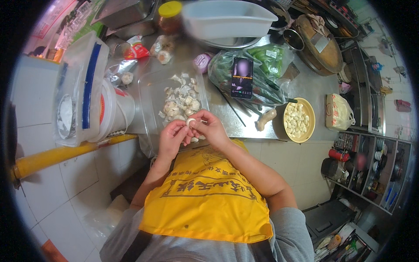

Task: The person stirs a pot of stew on a gas stove using a ladle, then moves to a counter to peel garlic cloves by hand and place them into a small bowl.

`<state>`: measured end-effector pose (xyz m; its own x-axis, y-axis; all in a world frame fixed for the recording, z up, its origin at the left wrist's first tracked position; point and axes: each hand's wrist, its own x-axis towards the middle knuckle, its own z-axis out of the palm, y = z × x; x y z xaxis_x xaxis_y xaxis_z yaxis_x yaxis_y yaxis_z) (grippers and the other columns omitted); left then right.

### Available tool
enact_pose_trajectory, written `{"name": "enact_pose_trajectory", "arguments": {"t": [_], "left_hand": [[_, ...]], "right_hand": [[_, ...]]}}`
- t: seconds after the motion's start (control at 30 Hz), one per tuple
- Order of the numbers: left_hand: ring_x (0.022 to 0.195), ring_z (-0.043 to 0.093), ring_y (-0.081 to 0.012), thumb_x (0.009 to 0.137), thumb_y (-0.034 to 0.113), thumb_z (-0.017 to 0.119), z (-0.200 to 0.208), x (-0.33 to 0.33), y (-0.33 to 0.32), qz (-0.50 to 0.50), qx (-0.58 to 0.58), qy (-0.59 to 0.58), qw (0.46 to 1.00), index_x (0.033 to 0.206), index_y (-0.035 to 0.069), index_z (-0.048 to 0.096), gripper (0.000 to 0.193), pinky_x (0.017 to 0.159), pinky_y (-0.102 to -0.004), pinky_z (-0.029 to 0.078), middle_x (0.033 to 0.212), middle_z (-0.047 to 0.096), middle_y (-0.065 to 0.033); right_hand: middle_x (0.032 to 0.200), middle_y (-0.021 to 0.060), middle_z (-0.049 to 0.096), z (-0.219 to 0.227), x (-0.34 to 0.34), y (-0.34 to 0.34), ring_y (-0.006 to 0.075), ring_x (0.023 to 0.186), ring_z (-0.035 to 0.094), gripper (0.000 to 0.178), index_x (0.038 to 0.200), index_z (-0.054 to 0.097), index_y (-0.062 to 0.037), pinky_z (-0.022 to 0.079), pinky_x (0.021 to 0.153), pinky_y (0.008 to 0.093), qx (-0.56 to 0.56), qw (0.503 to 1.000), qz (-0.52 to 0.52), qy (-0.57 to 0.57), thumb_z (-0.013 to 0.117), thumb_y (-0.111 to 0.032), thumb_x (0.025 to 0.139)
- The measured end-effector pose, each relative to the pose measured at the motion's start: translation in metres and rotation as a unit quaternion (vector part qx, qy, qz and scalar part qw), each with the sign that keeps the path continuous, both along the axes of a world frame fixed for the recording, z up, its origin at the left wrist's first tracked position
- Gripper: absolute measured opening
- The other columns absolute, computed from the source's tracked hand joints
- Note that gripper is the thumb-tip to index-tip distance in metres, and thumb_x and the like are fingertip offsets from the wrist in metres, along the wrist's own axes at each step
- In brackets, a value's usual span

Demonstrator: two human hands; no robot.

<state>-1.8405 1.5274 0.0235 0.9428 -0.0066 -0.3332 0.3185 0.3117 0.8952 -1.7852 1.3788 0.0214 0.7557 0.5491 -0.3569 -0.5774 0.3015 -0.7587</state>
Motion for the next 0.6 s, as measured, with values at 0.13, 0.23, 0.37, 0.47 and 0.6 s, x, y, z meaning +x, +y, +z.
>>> {"name": "enact_pose_trajectory", "arguments": {"t": [0.13, 0.23, 0.37, 0.47, 0.6], "left_hand": [[0.054, 0.05, -0.0092, 0.09, 0.006, 0.048, 0.002, 0.002, 0.005, -0.021, -0.016, -0.014, 1.0, 0.092, -0.001, 0.053, 0.008, 0.047, -0.0199, 0.038, 0.072, 0.058, -0.0067], [0.053, 0.05, -0.009, 0.09, 0.006, 0.048, 0.002, 0.003, 0.008, -0.039, -0.016, -0.016, 0.999, 0.092, -0.001, 0.053, 0.008, 0.047, -0.0199, 0.038, 0.072, 0.058, -0.0069], [0.053, 0.049, -0.0082, 0.089, 0.005, 0.049, 0.007, 0.004, 0.008, -0.054, -0.001, -0.018, 0.998, 0.091, 0.0, 0.053, 0.007, 0.046, -0.0193, 0.037, 0.07, 0.058, -0.006], [0.052, 0.048, -0.0072, 0.089, 0.005, 0.048, 0.008, 0.004, 0.007, -0.053, 0.005, -0.018, 0.998, 0.09, 0.001, 0.053, 0.005, 0.045, -0.0186, 0.036, 0.068, 0.057, -0.0048], [0.051, 0.046, -0.006, 0.087, 0.003, 0.048, 0.004, 0.005, 0.009, -0.044, -0.005, 0.0, 0.999, 0.088, 0.003, 0.052, 0.004, 0.045, -0.0181, 0.034, 0.066, 0.055, -0.0034]], "right_hand": [[0.078, 0.0022, 0.057, 0.001, 0.002, -0.001, 0.0075, 0.061, 0.05, 0.012, 0.096, 0.056, -0.0032, 0.041, 0.056, 0.0203, 0.039, 0.998, 0.011, 0.042, 0.059, -0.008, 0.086], [0.079, 0.0022, 0.057, -0.001, 0.002, -0.002, 0.0076, 0.062, 0.05, 0.013, 0.097, 0.056, -0.0031, 0.041, 0.056, 0.0207, 0.036, 0.998, 0.014, 0.04, 0.059, -0.008, 0.086], [0.079, 0.0053, 0.058, -0.006, 0.004, -0.005, 0.0109, 0.063, 0.051, 0.014, 0.099, 0.056, -0.0024, 0.042, 0.057, 0.0232, 0.017, 0.999, 0.026, 0.023, 0.058, -0.005, 0.085], [0.08, 0.0031, 0.058, -0.009, 0.004, -0.006, 0.0082, 0.063, 0.051, 0.015, 0.098, 0.057, -0.0023, 0.041, 0.057, 0.0211, 0.012, 0.999, 0.029, -0.017, 0.061, -0.007, 0.084], [0.081, 0.0059, 0.059, -0.018, 0.002, -0.005, 0.0114, 0.064, 0.052, 0.015, 0.098, 0.057, -0.0016, 0.043, 0.057, 0.0235, 0.004, 0.999, 0.029, -0.038, 0.06, -0.006, 0.084]]}}
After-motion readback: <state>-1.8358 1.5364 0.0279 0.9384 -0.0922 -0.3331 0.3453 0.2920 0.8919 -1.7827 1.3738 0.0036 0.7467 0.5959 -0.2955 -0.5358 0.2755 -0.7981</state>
